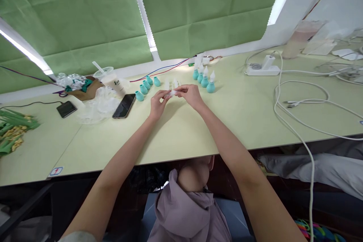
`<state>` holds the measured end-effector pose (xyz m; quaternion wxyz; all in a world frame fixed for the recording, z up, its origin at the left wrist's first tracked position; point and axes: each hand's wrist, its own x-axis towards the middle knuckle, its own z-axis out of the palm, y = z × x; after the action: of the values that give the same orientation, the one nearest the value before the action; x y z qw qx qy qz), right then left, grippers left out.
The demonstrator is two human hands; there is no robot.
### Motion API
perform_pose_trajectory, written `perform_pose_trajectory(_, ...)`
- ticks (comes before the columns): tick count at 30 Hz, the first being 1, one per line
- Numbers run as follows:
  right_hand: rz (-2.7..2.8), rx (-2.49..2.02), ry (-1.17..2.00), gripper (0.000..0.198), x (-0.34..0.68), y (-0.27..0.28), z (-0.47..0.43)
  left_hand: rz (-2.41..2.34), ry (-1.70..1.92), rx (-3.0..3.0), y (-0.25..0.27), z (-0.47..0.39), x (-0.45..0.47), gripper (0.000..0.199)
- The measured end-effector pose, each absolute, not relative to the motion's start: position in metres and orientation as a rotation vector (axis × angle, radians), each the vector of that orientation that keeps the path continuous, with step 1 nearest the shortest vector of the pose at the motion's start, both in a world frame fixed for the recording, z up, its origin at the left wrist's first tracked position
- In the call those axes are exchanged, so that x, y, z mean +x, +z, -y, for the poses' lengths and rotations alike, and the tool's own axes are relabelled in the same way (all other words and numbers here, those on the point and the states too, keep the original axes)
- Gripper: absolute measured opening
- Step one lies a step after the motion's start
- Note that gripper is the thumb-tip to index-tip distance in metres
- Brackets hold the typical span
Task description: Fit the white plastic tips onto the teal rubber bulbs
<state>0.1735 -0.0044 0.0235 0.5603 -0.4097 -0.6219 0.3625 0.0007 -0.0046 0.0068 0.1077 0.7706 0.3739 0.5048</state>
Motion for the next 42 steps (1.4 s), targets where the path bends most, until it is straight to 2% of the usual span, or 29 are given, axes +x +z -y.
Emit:
perform_pose_trajectory(16,1.747,-0.988,0.696,0.006,0.181,0.026,0.007,-1.11,1.411,2.527,-0.003,0.011,0.0,0.022)
perform_pose_trajectory(26,1.896,-0.948,0.577,0.008,0.183,0.026,0.007,-1.16,1.362,2.6,-0.007,0.012,0.0,0.025)
perform_pose_trajectory(32,1.923,-0.991,0.597,0.008,0.184,0.028,0.007,-1.181,1.32,2.697,-0.009,0.01,0.0,0.026)
perform_pose_trajectory(42,1.804,-1.074,0.897,0.01,0.186,0.019,0.005,-1.211,1.228,2.749,-0.016,0.007,0.002,0.028)
